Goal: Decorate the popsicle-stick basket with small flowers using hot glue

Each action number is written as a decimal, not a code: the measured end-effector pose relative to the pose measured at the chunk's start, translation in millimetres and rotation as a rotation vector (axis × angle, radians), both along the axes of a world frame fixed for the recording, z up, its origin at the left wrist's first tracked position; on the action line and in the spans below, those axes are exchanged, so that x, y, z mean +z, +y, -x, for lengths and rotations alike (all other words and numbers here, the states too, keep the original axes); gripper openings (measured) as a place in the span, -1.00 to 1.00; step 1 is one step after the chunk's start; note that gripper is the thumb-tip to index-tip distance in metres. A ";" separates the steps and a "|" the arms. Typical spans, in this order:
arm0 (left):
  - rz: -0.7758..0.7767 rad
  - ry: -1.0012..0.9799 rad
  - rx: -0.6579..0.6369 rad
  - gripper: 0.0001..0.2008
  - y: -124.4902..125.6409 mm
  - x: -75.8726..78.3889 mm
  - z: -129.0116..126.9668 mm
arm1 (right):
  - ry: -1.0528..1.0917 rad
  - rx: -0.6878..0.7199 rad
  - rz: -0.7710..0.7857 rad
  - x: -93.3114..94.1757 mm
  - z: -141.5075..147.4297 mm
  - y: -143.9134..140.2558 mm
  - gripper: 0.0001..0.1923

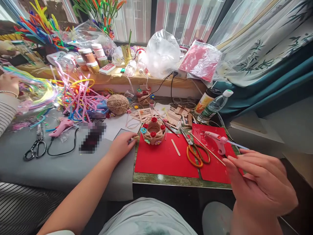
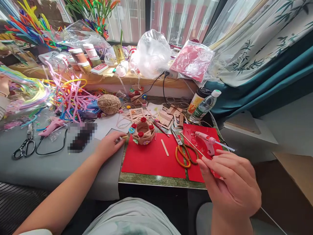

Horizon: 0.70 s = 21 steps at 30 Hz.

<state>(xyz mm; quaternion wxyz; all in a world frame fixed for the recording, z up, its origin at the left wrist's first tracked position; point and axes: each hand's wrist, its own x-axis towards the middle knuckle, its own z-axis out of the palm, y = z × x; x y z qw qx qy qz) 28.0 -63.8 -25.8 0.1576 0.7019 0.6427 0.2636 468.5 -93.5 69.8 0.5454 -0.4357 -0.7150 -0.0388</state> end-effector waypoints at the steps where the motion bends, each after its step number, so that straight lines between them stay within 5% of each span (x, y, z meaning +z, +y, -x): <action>1: -0.017 -0.085 0.073 -0.73 -5.6 2.5 1.0 | 0.023 -0.025 -0.029 -1.1 -0.2 1.5 -0.75; 3: -0.102 -0.234 0.233 -0.73 -20.2 9.3 -2.0 | 0.079 -0.021 0.066 -6.7 10.5 3.8 -0.81; 5: -0.221 -0.327 0.258 -0.74 -37.4 17.2 -13.6 | 0.154 0.102 0.348 -17.0 34.6 2.3 -0.68; 8: -0.245 -0.349 -0.095 -0.84 -59.8 27.3 -44.4 | 0.405 0.588 0.921 -38.6 82.3 -7.7 -0.64; 11: -0.129 -0.241 -0.492 -0.82 -69.1 32.5 -76.0 | 0.733 0.866 1.279 -58.3 120.5 -16.4 -0.51; 14: -0.078 -0.198 -0.574 -0.82 -65.8 33.1 -91.6 | 0.830 0.836 1.320 -69.4 134.1 -13.8 -0.64; 21: 0.123 -0.501 -0.375 -0.74 -58.5 28.3 -94.1 | 0.994 0.630 1.311 -82.8 122.6 -0.7 -0.68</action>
